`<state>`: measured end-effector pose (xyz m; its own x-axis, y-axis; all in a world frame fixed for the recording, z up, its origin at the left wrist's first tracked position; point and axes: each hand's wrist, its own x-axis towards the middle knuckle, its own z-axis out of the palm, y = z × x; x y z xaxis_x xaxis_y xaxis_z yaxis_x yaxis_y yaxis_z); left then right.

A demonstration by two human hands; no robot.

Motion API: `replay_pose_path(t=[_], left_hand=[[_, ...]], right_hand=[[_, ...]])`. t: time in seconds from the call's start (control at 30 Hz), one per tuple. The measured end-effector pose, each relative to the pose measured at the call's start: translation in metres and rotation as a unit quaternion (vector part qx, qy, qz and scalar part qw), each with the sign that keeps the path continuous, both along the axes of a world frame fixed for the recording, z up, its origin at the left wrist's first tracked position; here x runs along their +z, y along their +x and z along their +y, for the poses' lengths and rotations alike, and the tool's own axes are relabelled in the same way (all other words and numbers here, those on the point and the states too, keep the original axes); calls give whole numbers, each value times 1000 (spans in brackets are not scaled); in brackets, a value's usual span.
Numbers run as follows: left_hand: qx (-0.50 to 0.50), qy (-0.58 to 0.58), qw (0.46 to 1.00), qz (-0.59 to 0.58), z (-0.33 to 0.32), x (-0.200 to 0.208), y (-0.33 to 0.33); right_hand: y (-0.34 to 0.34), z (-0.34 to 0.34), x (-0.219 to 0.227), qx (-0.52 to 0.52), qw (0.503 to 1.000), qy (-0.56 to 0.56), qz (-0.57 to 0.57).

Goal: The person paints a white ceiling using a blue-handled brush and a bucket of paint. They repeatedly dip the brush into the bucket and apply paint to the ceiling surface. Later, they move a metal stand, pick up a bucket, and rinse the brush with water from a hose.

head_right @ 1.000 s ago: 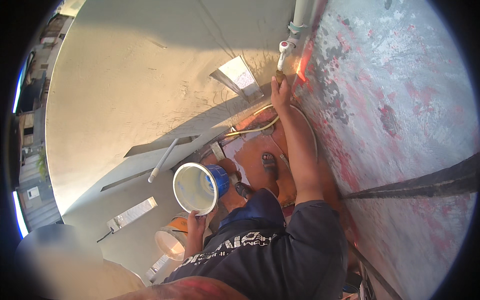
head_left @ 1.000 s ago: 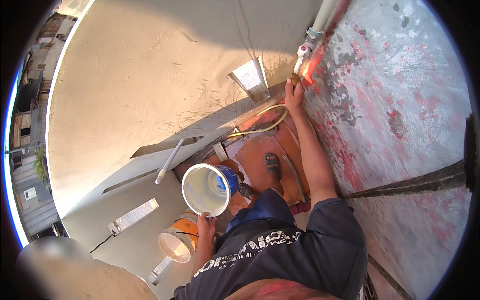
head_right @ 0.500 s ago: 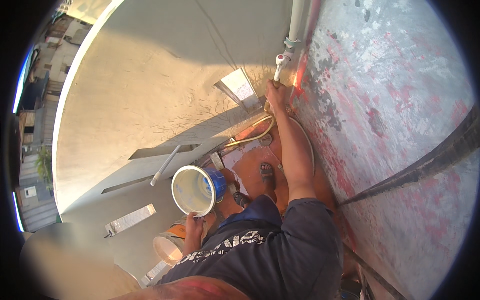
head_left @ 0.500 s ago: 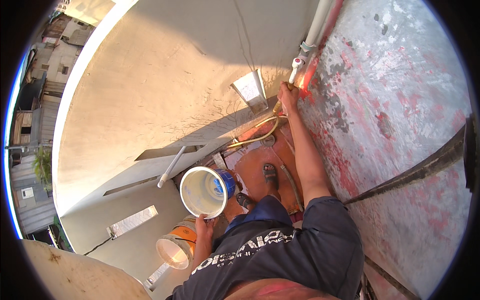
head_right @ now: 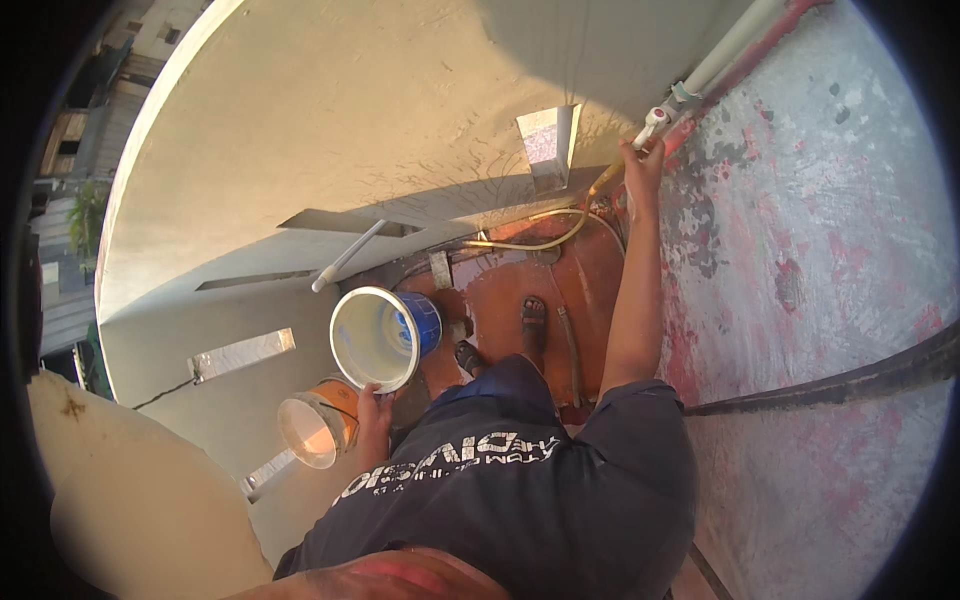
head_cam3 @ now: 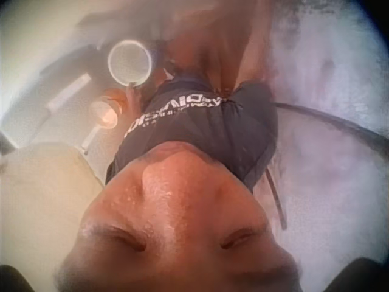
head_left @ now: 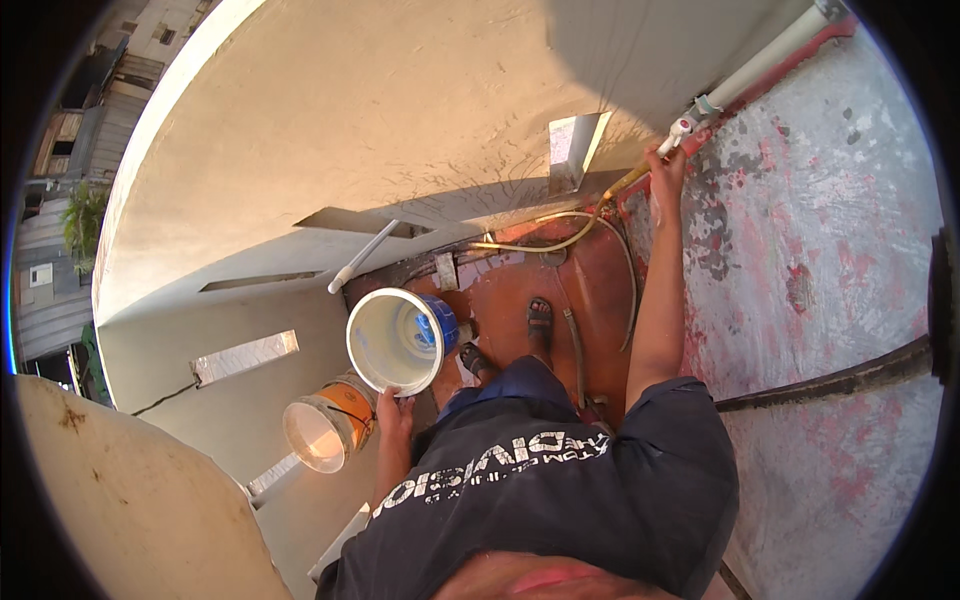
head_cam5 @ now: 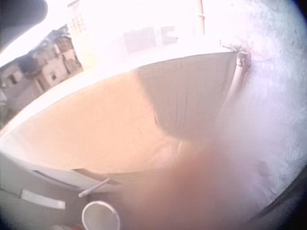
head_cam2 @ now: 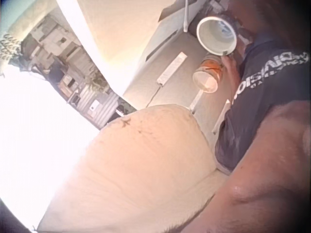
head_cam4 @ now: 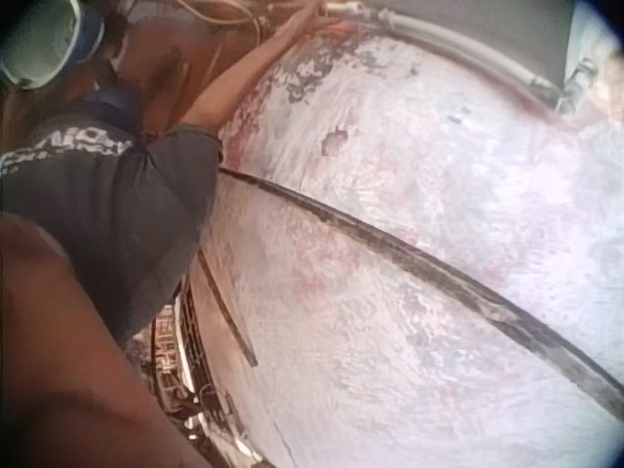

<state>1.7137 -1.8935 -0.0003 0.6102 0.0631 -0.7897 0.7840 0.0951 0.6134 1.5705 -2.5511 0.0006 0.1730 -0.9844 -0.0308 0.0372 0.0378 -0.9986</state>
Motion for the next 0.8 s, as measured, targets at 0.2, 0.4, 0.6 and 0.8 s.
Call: replay_pose_path(t=[0.2, 0.4, 0.6, 0.8], left_hand=[[64, 54, 996, -42, 30, 13, -9], [173, 41, 982, -61, 78, 8, -19], [270, 52, 961, -18, 110, -7, -34], [324, 1, 945, -29, 136, -28, -69]], right_hand=[[-12, -22, 84, 18, 901, -251, 352], [-45, -73, 91, 182, 918, -181, 301], [-66, -92, 119, 201, 838, -262, 434], [-51, 4, 81, -101, 804, -480, 336]])
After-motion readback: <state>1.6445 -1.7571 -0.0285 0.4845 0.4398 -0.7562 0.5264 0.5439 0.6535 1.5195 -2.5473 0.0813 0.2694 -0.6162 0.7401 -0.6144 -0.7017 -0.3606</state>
